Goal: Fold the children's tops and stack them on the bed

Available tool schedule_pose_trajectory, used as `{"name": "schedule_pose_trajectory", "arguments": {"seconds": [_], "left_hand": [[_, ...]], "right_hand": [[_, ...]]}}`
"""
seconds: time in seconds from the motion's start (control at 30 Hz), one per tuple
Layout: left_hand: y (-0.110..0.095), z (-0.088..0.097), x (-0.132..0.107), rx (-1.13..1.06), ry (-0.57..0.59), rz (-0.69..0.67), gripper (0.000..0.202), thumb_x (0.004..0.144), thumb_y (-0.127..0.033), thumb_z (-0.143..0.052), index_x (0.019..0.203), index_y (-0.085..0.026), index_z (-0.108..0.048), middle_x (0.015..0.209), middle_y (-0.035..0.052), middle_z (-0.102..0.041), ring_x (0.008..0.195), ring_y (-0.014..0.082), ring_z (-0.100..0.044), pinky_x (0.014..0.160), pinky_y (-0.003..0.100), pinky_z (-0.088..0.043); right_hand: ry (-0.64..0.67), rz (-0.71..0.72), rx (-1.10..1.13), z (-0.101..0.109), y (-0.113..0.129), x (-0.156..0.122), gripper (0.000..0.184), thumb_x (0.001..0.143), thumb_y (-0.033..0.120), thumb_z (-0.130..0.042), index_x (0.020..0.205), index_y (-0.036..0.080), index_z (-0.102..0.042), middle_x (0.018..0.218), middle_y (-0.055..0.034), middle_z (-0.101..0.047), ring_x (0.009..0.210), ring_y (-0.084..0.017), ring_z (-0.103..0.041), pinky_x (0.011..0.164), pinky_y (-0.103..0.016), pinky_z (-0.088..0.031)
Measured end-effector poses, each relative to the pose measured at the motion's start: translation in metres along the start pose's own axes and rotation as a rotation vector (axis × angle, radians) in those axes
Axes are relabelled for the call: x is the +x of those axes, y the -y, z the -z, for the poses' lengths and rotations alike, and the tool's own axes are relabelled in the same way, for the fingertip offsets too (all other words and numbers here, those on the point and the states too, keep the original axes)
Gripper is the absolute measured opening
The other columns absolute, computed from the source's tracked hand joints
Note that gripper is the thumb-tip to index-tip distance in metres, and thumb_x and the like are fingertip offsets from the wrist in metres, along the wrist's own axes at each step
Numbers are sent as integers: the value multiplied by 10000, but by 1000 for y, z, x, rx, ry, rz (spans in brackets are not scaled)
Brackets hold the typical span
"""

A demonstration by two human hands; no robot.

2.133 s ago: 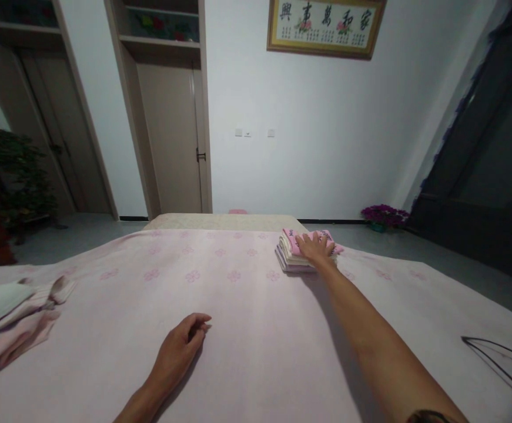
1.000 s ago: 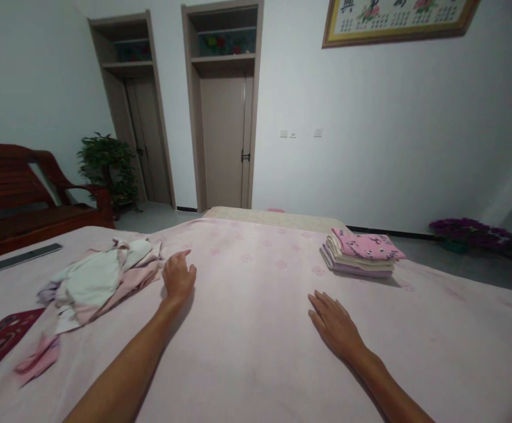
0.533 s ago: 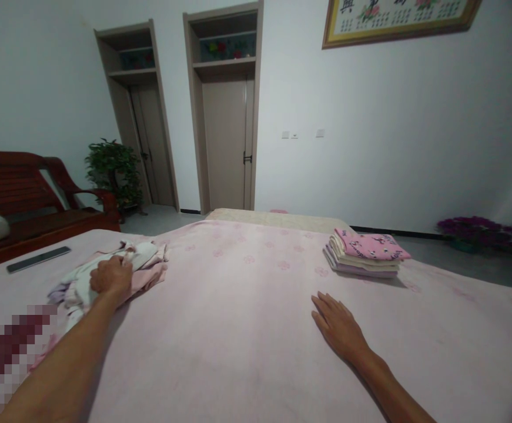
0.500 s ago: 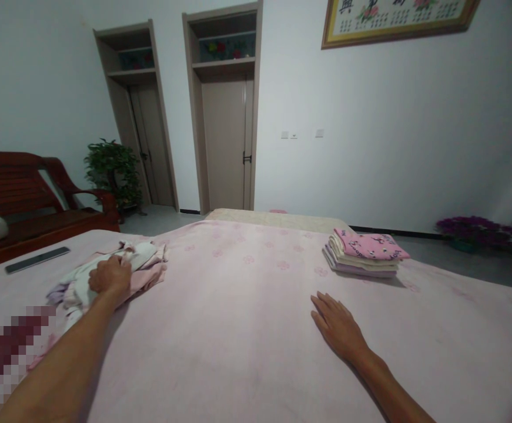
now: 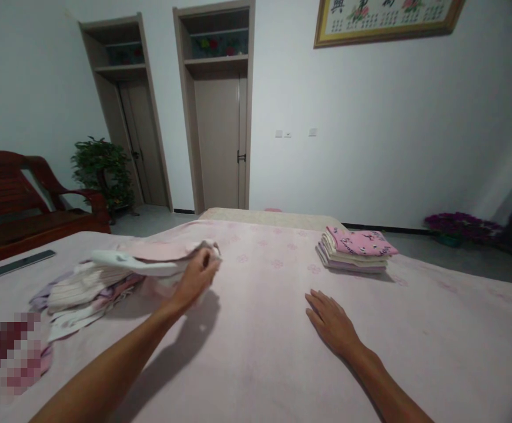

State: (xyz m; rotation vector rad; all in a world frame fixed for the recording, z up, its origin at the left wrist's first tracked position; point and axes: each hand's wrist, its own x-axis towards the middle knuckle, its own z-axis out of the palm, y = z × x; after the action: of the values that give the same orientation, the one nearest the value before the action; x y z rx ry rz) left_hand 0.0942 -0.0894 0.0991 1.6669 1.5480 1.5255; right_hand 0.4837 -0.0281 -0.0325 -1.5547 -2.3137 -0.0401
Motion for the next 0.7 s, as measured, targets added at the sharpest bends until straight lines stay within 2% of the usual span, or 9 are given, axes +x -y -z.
{"name": "schedule_pose_trajectory", "arguments": {"seconds": [0.03,0.07,0.13,0.2,0.27,0.37,0.5,0.6,0.7], "left_hand": [[-10,-16,-13,-43,193,-37,199,881,-396,-577,867,-198,-564,678,-32,-581,559,120,-519,556,231,-419],[-19,-30,-25,-57,320,-69,212,886,-404,-578,877,-193,-601,749,-3,-638,623,135,-570,601,240,-451],[-31,-45,-43,8,465,-110,224,906,-397,-552,895,-201,-660,856,33,-697,774,171,-631,706,259,-482],[-31,-50,-49,106,437,-130,243,921,-383,-515,884,-209,-680,895,46,-711,857,194,-642,782,279,-482],[-21,-49,-46,189,341,-127,249,921,-374,-489,903,-213,-678,938,57,-713,915,210,-645,842,301,-475],[9,-43,-37,342,265,-114,263,890,-379,-527,1047,-227,-672,1102,76,-703,1053,243,-629,946,346,-449],[49,-39,-36,610,291,-168,394,785,-295,-647,1171,-214,-656,1239,109,-667,1182,300,-577,1050,420,-374],[64,-38,-40,682,278,-189,387,781,-248,-641,1166,-206,-653,1201,118,-676,1171,292,-582,1035,402,-382],[67,-40,-41,723,259,-221,224,821,-234,-601,1036,-209,-660,1083,102,-686,1070,278,-604,975,393,-406]], "right_hand": [[-4,1,10,0,-2,0,500,973,428,-377,1378,211,-573,1501,-75,-484,1412,-241,-402,1195,-460,-249],[-7,1,19,-1,-3,-1,496,972,424,-381,1372,207,-578,1496,-78,-490,1408,-241,-408,1195,-458,-252],[-14,2,33,-1,-5,-1,489,970,413,-387,1361,197,-588,1487,-84,-500,1403,-240,-416,1195,-454,-258],[-17,6,42,0,-6,-2,483,969,398,-387,1353,190,-594,1483,-86,-504,1402,-241,-417,1194,-453,-264],[-18,4,52,2,-4,-3,478,967,387,-389,1347,187,-599,1480,-86,-508,1401,-241,-418,1195,-451,-265],[-16,-6,68,6,-1,-4,469,963,383,-398,1336,193,-609,1473,-88,-516,1394,-241,-429,1194,-451,-265],[-6,-10,72,9,2,-5,467,965,375,-397,1344,198,-604,1479,-92,-509,1397,-244,-423,1192,-460,-262],[-6,-9,68,9,3,-5,465,966,366,-397,1342,190,-606,1473,-99,-514,1395,-244,-424,1189,-456,-268],[-31,-2,89,10,4,-6,448,952,352,-419,1307,179,-633,1454,-108,-534,1375,-252,-450,1186,-455,-276]]}}
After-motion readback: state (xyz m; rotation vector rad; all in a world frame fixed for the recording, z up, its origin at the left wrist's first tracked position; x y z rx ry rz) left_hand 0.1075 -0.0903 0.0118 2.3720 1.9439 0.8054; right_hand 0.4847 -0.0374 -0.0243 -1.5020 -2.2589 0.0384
